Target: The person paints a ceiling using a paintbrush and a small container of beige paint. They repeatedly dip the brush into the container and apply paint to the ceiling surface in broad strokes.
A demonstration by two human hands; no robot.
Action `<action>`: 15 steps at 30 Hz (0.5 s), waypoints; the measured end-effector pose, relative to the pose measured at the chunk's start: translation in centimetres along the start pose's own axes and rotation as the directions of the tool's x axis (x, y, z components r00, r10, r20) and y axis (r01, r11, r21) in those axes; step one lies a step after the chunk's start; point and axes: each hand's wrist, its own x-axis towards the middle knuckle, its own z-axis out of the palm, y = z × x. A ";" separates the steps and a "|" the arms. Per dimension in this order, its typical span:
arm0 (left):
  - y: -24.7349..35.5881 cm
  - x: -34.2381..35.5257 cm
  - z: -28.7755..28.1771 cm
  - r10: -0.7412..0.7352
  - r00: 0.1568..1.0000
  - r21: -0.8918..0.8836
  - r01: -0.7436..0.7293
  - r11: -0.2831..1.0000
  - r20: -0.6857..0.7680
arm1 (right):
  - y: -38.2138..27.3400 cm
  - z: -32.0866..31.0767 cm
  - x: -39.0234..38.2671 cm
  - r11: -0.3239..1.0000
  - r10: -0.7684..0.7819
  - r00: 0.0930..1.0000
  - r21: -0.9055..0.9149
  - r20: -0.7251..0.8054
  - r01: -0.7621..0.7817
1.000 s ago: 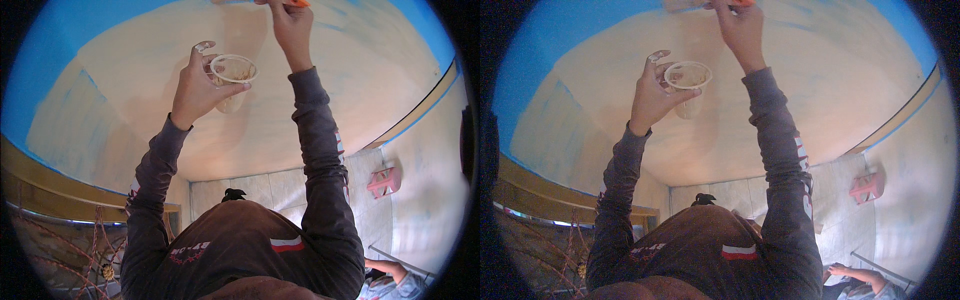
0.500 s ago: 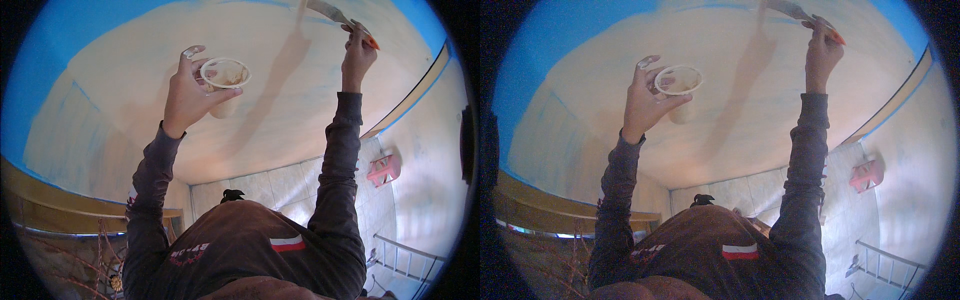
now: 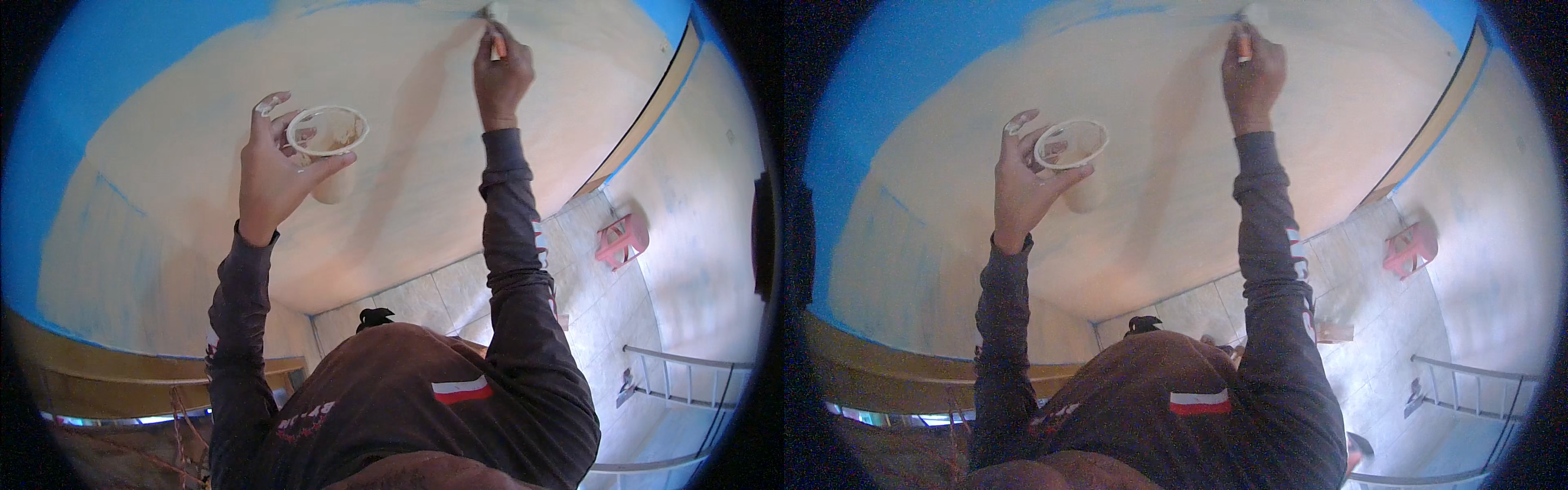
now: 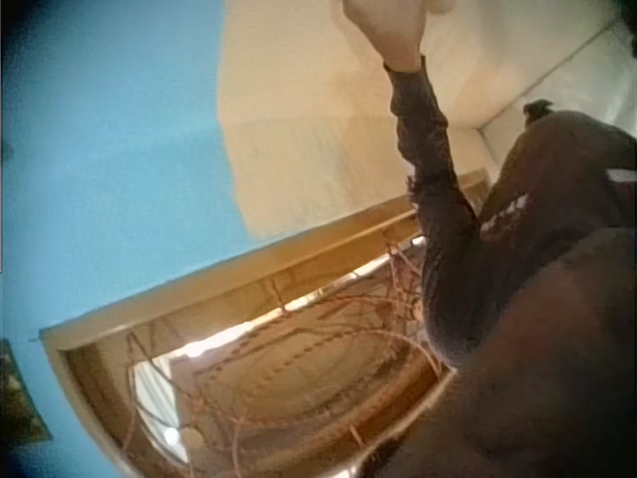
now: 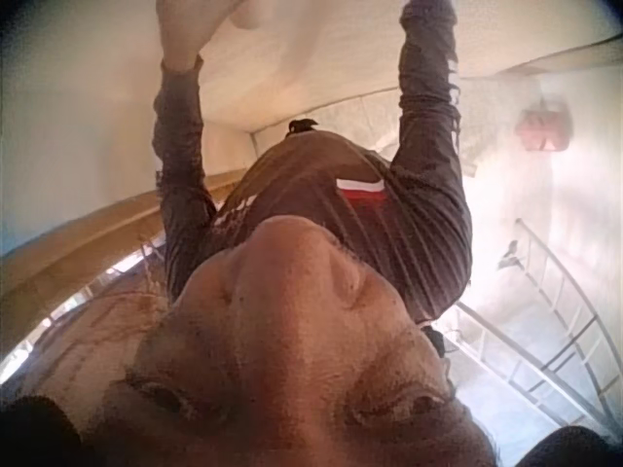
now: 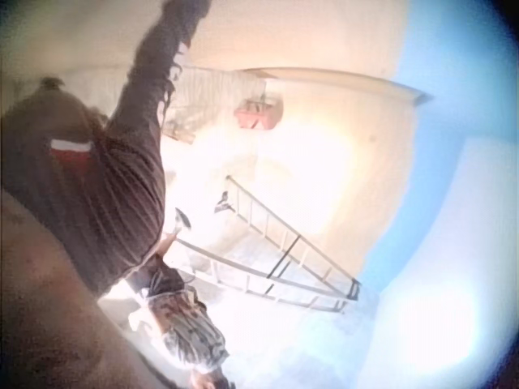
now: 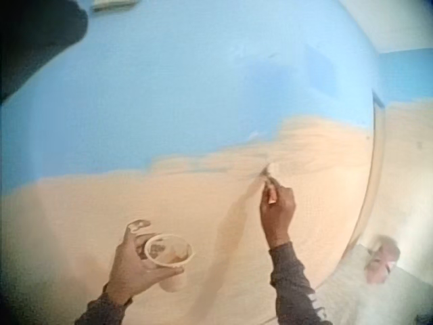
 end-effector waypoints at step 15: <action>2.8 1.3 2.3 -0.012 1.000 -0.094 0.011 0.996 -0.008 | -9.2 -2.0 3.8 0.893 0.086 0.994 0.438 0.061 -0.104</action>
